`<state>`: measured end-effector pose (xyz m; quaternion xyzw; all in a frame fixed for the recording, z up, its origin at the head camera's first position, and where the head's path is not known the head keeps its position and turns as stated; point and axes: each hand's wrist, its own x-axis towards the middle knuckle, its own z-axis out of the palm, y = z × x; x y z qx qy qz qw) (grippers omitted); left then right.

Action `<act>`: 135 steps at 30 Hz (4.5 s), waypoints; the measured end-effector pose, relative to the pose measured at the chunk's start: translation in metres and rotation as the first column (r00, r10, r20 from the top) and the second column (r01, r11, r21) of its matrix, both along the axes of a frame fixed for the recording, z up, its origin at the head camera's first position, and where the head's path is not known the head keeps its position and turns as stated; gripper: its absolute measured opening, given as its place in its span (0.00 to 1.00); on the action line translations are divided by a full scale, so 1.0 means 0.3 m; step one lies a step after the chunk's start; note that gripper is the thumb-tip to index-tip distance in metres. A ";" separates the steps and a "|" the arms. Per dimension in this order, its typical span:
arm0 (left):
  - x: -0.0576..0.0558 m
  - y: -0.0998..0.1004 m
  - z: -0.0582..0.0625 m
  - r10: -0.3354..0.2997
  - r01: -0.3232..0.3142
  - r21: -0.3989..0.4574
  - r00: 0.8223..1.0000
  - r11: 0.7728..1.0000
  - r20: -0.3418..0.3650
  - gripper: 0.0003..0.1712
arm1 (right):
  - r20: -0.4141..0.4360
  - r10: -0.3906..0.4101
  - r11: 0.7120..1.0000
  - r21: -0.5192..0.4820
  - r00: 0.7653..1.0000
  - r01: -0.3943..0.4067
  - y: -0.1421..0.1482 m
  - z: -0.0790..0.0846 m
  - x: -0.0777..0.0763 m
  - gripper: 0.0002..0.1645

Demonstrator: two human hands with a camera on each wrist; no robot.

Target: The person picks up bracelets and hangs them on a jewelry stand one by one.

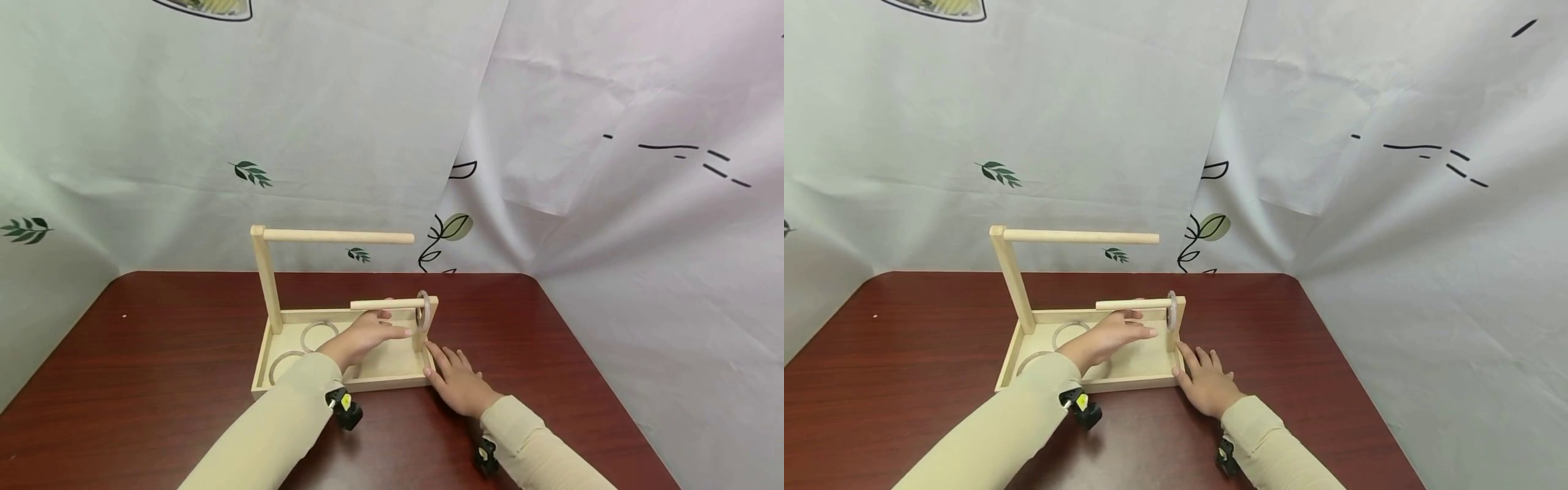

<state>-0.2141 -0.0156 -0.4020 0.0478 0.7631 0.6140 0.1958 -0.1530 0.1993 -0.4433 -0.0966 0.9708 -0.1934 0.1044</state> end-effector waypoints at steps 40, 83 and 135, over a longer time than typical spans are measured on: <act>0.039 -0.250 0.081 -0.490 0.235 -0.639 0.834 0.732 -0.254 0.48 | -0.020 0.006 1.000 0.007 1.000 -0.006 -0.004 0.003 0.014 0.35; 0.036 -0.306 -0.024 -0.678 0.271 -0.732 0.654 0.625 -0.336 0.44 | -0.033 -0.001 1.000 0.020 0.999 0.001 0.000 -0.019 0.006 0.35; 0.014 -0.230 0.012 -0.812 0.282 -0.887 0.563 0.365 -0.155 0.25 | -0.025 -0.012 1.000 0.024 1.000 0.013 -0.001 -0.021 0.001 0.35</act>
